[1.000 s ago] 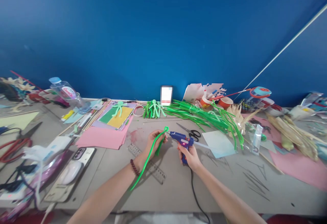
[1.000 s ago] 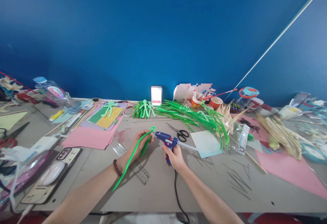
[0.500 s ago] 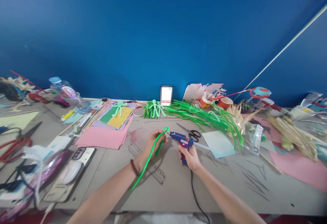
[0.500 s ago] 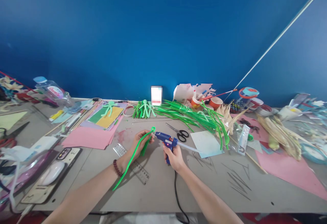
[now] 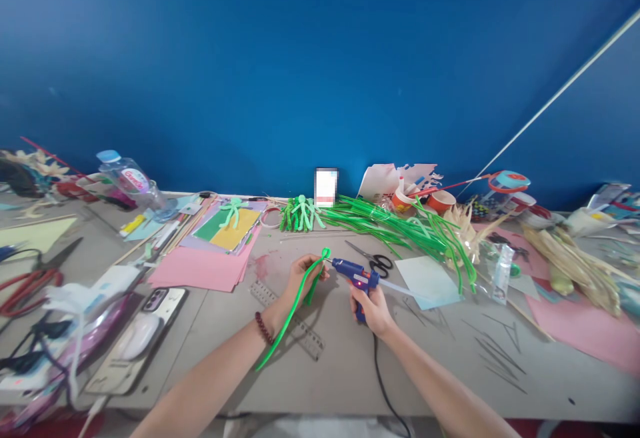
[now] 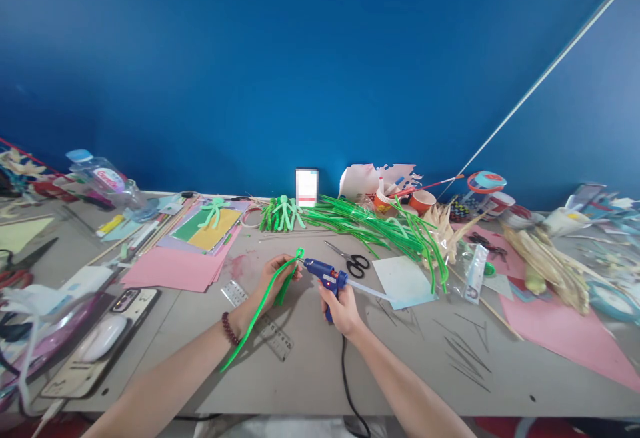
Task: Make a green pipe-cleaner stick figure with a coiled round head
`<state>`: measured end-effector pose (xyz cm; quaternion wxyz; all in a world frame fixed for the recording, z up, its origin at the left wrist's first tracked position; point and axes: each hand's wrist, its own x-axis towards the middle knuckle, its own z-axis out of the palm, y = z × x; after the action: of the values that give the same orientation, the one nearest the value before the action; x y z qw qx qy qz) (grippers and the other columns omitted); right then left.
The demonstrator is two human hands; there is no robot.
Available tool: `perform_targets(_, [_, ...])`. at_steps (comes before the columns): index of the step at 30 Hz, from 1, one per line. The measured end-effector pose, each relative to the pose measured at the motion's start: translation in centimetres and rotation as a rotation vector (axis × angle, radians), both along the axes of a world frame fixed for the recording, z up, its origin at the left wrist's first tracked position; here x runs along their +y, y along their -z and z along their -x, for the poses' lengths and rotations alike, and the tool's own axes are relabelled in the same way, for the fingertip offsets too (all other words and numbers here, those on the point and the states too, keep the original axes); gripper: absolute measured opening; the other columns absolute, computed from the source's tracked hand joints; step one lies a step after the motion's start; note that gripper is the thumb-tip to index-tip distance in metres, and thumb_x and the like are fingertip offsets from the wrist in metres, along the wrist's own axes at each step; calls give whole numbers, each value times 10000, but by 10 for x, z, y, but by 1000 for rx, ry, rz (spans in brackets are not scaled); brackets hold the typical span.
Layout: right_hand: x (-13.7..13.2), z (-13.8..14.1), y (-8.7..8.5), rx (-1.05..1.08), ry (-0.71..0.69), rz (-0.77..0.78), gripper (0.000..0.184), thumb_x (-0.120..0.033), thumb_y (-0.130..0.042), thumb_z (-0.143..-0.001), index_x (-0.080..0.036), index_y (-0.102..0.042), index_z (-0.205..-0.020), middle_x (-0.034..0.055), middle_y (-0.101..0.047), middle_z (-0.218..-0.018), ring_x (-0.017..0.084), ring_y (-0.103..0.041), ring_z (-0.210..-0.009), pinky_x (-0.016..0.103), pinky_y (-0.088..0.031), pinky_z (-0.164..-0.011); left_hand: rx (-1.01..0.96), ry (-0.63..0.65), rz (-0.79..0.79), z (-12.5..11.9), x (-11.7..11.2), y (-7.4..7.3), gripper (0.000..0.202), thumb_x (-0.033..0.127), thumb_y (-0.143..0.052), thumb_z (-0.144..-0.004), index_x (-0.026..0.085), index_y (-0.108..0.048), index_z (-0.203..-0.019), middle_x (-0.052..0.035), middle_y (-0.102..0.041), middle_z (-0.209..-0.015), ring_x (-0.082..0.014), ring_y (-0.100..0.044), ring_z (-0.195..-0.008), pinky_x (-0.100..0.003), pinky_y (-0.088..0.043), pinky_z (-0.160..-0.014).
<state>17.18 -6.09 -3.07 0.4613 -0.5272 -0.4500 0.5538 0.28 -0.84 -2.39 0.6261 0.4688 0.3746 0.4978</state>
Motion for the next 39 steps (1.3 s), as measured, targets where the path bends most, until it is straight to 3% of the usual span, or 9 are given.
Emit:
perform_targets(3, [0, 0, 3, -3, 2, -10, 393, -548, -579, -708, -159, -529, -690, -55, -466, -411, 84, -427, -297, 195, -339, -293, -8, -3, 12, -1, -1, -1, 226, 359, -661, -736, 142, -604, -707, -29, -612, -660, -132, -558, -601, -265, -442, -602])
perform_targets(14, [-1, -1, 9, -14, -1, -36, 432, -549, -596, -713, -178, -472, -527, -35, -455, -412, 79, -424, -297, 200, -348, -299, -32, -2, 34, -1, 0, -2, 255, 383, -687, -706, 139, -612, -703, -36, -608, -662, -132, -546, -589, -266, -440, -597])
perform_targets(34, [-4, -1, 14, 17, 24, -84, 389, -546, -600, -729, -170, -523, -664, -45, -459, -422, 81, -415, -311, 203, -365, -303, -20, -35, 20, -3, 0, -2, 242, 360, -677, -711, 127, -614, -694, -37, -594, -626, -136, -541, -574, -272, -436, -586])
perform_targets(39, [-7, -2, 5, 73, -5, -139, 361, -509, -599, -762, -159, -555, -838, -52, -479, -466, 83, -431, -344, 208, -398, -339, -23, -80, 30, -5, -1, -8, 237, 354, -676, -707, 133, -601, -667, -22, -586, -602, -126, -530, -549, -266, -435, -574])
